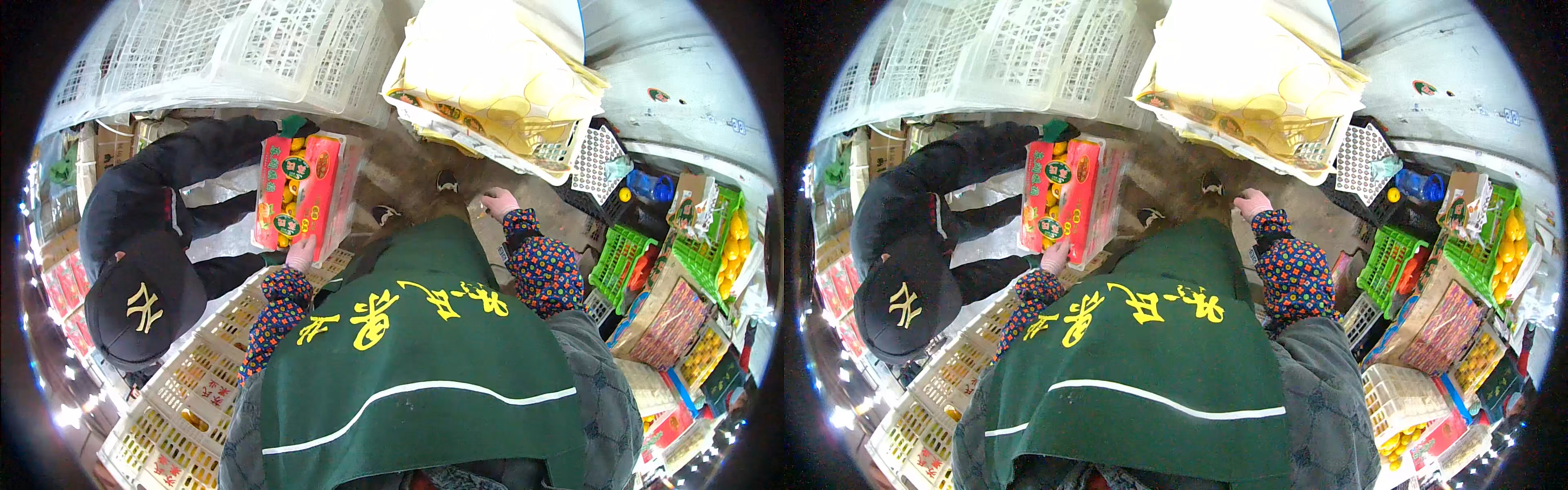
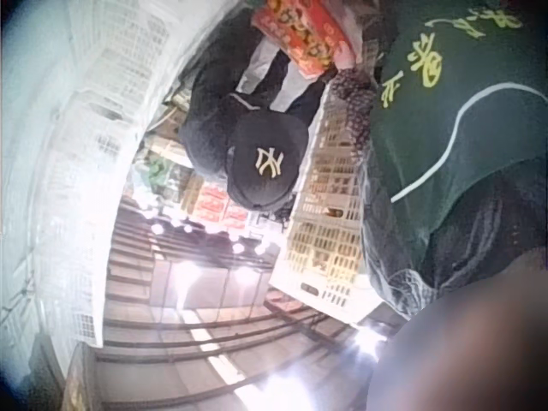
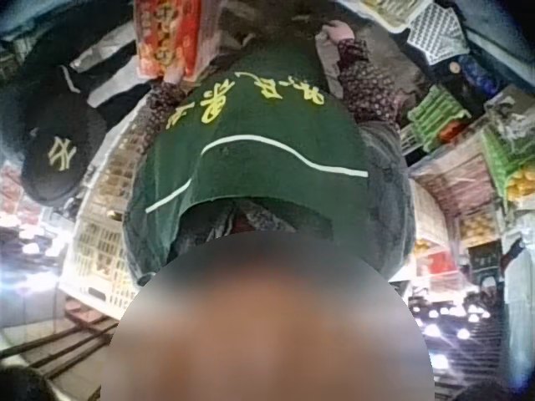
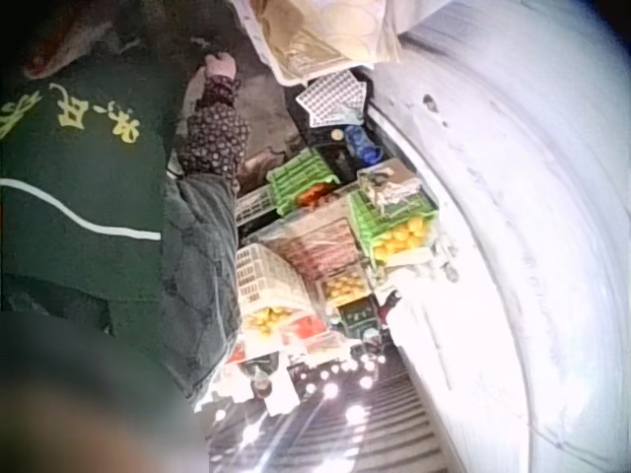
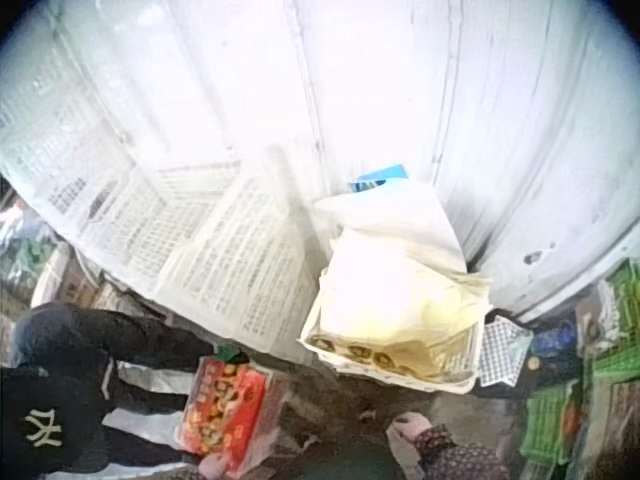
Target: The person selects oranges from white crates, applies small round stickers to each orange, and then places the labeled oranges into a red cardboard box. The person also handles sticker sheets and packaging materials during the process.
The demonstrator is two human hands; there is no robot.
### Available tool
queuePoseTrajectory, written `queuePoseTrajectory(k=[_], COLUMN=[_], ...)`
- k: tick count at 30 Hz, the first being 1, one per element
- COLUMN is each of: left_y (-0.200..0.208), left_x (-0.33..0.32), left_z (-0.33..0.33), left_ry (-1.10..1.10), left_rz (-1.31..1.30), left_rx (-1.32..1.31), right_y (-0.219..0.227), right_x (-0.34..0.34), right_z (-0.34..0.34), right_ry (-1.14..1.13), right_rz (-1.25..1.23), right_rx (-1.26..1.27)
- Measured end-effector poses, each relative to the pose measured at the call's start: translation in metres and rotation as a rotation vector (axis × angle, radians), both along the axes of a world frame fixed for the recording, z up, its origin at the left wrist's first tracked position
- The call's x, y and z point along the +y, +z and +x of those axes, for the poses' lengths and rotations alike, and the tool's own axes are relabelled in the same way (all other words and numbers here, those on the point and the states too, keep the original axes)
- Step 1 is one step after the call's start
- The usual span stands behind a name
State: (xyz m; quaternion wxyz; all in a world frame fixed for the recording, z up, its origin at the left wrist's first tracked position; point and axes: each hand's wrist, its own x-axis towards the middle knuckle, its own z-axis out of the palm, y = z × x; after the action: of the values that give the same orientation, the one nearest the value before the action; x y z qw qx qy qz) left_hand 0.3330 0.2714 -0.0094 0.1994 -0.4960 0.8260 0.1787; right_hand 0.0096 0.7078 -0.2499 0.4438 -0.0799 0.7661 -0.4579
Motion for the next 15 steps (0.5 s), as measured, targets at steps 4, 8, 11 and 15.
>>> queuePoseTrajectory(k=[4, 8, 11, 15], left_y=[-0.027, -0.026, -0.016, -0.013], left_x=[0.007, 0.017, 0.029, 0.044], left_z=[-0.007, -0.011, -0.025, -0.046], left_ry=[0.05, 0.107, -0.079, 0.064], left_rz=[0.03, 0.077, -0.003, 0.115], left_rx=[0.042, 0.039, -0.006, -0.105], right_y=[0.0, 0.007, 0.014, 0.008], right_x=[0.016, 0.016, 0.013, 0.007], right_z=[-0.032, -0.058, -0.069, -0.075], right_ry=[0.019, 0.069, 0.1, 0.185], right_rz=[0.026, 0.02, 0.026, 0.014], right_rx=[0.112, 0.051, 0.031, 0.144])
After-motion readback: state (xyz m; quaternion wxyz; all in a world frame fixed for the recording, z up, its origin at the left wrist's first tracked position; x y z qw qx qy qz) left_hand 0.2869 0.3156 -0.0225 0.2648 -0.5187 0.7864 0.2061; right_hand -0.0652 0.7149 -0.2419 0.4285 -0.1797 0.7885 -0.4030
